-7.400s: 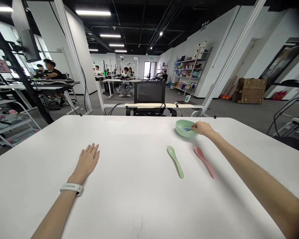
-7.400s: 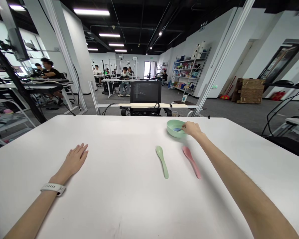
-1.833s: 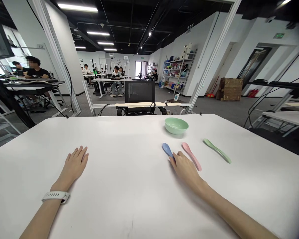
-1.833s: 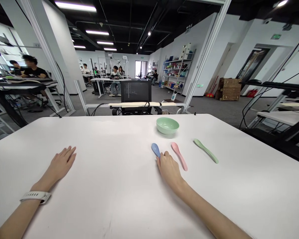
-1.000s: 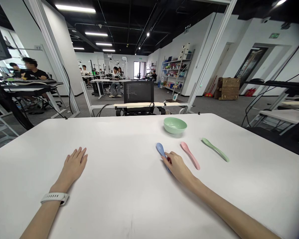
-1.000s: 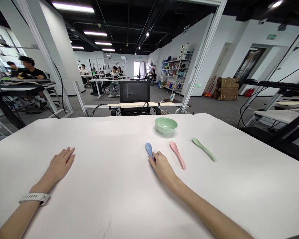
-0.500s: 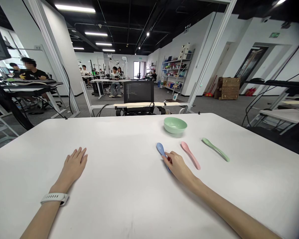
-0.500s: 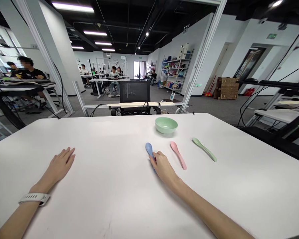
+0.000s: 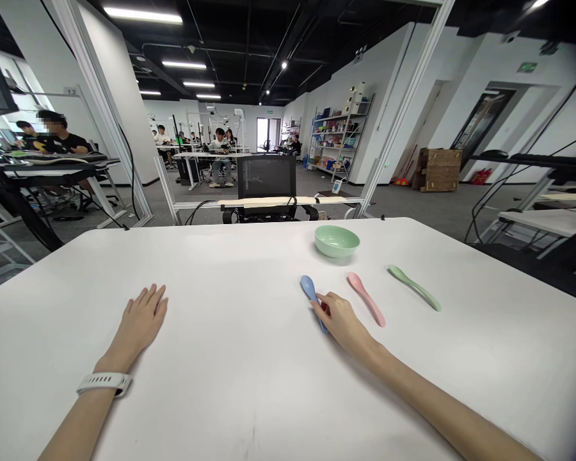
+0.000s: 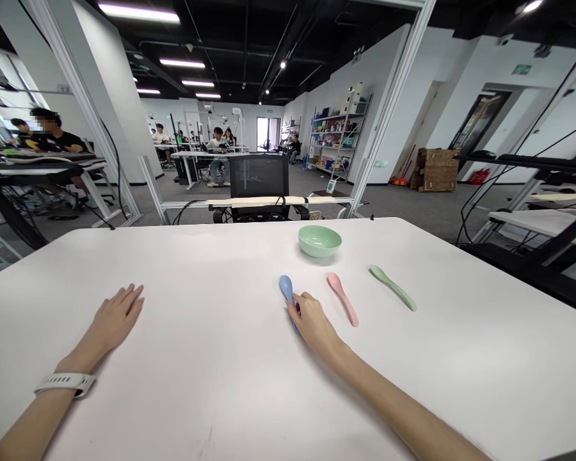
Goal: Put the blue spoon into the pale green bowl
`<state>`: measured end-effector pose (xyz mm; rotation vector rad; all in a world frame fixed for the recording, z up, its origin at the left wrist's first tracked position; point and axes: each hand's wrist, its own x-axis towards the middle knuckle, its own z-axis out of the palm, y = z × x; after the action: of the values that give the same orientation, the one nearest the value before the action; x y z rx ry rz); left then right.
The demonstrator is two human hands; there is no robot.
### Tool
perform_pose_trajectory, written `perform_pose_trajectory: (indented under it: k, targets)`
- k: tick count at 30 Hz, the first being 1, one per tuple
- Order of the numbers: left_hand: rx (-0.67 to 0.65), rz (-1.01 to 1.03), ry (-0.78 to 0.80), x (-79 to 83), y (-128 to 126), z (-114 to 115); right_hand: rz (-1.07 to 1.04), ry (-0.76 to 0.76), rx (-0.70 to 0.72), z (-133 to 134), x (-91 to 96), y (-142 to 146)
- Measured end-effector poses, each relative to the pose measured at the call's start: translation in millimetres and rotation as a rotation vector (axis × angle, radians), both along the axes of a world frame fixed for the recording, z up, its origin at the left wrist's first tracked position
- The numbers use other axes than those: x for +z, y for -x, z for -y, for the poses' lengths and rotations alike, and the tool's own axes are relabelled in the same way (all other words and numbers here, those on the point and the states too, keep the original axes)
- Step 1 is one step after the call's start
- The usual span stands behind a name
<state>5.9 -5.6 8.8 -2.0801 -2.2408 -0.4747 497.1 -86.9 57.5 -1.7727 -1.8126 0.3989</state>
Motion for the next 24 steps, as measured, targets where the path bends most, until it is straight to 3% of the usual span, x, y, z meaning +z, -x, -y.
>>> perform_pose_trajectory:
  k: [10,17,20,24]
  targets:
    - [0.022,-0.018,0.063,8.1,-6,4,0.001,-0.002,0.002,0,1.6,-1]
    - [0.010,-0.020,0.055,5.3,-3,2,0.007,-0.022,0.001,-1,0.1,-5]
    - [0.013,-0.015,0.047,2.0,-2,1,0.032,-0.089,-0.037,-11,8.2,-24]
    - [0.015,-0.013,0.033,-0.3,-1,0,0.089,-0.206,-0.285,-29,24.5,-83]
